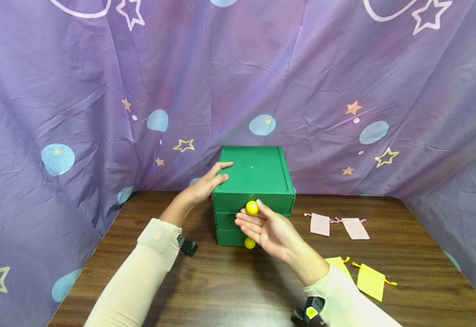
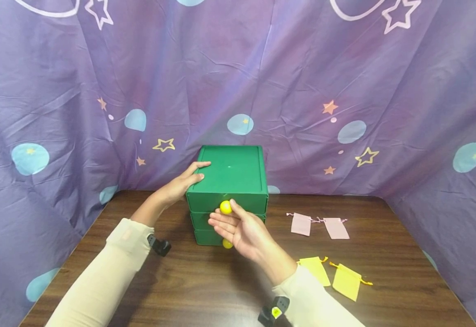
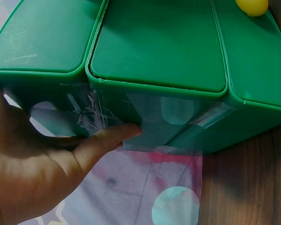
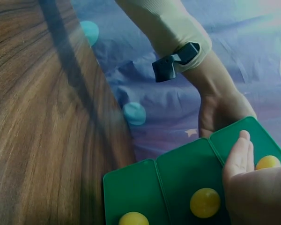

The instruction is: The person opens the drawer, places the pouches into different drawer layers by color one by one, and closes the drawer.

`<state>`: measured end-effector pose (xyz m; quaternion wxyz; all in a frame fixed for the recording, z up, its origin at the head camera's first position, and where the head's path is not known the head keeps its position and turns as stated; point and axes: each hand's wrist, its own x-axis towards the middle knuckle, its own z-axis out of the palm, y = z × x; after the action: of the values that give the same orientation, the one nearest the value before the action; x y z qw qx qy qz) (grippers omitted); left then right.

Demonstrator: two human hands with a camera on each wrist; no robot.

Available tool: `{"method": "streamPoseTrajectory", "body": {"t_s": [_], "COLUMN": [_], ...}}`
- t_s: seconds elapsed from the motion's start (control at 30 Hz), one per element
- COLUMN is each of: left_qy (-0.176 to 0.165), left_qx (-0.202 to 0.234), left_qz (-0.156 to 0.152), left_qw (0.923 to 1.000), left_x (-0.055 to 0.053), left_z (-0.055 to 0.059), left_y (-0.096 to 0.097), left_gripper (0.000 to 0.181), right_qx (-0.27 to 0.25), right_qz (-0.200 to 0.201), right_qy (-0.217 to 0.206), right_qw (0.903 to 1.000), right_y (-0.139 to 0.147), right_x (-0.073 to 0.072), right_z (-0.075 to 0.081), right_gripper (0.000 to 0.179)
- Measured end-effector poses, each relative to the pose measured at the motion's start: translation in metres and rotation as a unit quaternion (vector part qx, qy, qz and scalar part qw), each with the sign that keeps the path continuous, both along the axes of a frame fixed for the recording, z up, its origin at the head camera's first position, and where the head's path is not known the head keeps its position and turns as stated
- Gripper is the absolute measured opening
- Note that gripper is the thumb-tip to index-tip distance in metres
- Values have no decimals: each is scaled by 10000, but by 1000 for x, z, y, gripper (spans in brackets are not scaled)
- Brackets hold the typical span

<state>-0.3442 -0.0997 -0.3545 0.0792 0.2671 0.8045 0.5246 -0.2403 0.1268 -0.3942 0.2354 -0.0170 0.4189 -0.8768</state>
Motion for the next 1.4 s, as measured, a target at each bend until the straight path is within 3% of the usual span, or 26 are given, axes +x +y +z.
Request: {"method": "streamPoseTrajectory", "body": {"t_s": [1.4], "left_qy": [-4], "left_qx": [-4], "left_qz": [30], "left_qw": [10000], "left_x": [1], "left_z": [0], "left_y": [0], "left_gripper": [55], "right_qx": [147], "right_qz": [-166], "right_qy": [35], "right_qw": [9997], "right_y": [-1], "right_x": [13], "right_z": [-4], "right_gripper": [40]}}
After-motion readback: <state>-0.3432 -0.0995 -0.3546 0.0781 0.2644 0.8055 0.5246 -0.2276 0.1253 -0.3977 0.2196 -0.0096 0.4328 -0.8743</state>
